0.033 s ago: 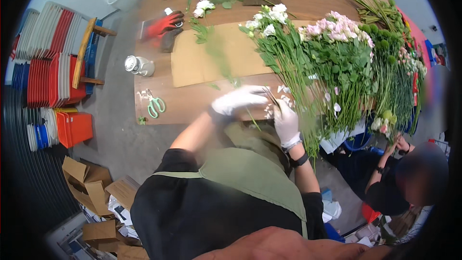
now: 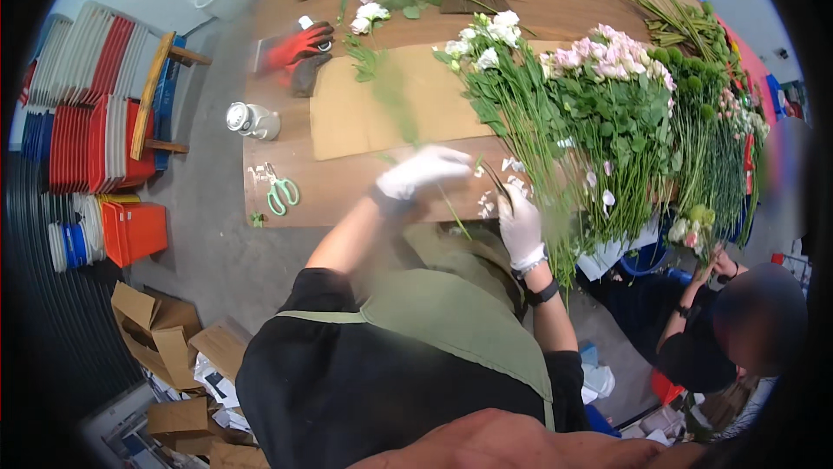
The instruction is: The recorder is wiring flower heads and trimming stems at a workbench in a flower shop.
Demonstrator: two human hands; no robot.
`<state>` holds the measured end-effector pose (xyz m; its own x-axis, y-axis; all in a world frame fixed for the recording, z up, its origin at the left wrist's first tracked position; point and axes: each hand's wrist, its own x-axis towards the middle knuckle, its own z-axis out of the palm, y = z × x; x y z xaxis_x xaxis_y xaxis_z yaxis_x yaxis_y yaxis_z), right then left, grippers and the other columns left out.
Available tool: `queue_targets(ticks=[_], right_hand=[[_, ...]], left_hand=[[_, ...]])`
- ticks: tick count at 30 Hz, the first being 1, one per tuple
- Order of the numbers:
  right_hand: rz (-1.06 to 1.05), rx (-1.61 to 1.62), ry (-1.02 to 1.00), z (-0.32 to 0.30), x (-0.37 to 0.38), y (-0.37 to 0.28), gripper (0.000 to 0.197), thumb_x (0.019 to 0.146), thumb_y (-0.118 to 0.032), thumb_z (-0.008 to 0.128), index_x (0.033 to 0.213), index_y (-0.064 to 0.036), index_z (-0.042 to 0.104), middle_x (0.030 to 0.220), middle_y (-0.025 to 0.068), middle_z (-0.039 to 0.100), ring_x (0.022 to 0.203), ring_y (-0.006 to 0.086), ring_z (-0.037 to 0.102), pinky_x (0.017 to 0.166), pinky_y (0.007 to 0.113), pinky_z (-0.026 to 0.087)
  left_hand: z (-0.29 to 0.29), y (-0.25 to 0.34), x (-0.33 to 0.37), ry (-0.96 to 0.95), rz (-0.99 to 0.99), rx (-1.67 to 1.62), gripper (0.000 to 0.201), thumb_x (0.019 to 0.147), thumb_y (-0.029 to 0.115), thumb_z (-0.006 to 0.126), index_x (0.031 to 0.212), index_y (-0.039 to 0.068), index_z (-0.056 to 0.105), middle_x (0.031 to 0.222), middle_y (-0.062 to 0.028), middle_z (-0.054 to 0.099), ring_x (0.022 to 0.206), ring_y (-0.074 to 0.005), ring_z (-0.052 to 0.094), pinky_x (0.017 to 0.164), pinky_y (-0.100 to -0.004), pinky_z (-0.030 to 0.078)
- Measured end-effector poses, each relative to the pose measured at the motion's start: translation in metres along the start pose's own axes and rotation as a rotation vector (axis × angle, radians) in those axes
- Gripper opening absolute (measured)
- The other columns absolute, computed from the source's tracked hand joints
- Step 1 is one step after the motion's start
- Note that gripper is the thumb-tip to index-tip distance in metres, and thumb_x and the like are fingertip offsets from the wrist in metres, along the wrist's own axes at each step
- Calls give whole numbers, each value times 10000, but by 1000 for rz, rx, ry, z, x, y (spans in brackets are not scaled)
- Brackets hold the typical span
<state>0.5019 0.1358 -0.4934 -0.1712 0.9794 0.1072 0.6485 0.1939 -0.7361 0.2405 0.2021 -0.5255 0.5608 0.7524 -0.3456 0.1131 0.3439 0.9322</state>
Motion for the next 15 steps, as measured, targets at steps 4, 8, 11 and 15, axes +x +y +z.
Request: queue_targets(ticks=[4, 8, 11, 15], right_hand=[[138, 21, -42, 3, -4, 18, 211, 954, -141, 696, 1149, -63, 673, 928, 206, 737, 849, 399, 721, 728, 435, 554], [324, 79, -80, 8, -9, 24, 238, 942, -155, 719, 1147, -47, 666, 969, 204, 749, 863, 370, 738, 754, 392, 552], [375, 112, -37, 9, -5, 25, 198, 942, -158, 723, 1084, -28, 675, 912, 197, 742, 815, 344, 734, 724, 381, 544], [311, 47, 24, 9, 0, 32, 165, 948, -165, 724, 979, -7, 685, 776, 164, 698, 691, 330, 680, 680, 383, 528]], left_hand=[[-104, -57, 28, 1078, -293, 313, 547, 876, 420, 780, 1186, -14, 657, 1089, -189, 743, 1022, -300, 701, 891, -429, 530], [-138, -86, 58, 1388, -335, 379, 471, 807, 329, 750, 1125, -12, 681, 1096, -243, 738, 1022, -426, 704, 913, -489, 540], [-137, -102, 80, 1400, -406, 326, 462, 781, 316, 783, 1117, 12, 696, 1096, -224, 744, 1019, -395, 718, 889, -464, 551], [-147, -137, 96, 1287, -164, -75, 365, 806, 146, 794, 1126, 15, 678, 985, -126, 739, 878, -255, 710, 785, -393, 559]])
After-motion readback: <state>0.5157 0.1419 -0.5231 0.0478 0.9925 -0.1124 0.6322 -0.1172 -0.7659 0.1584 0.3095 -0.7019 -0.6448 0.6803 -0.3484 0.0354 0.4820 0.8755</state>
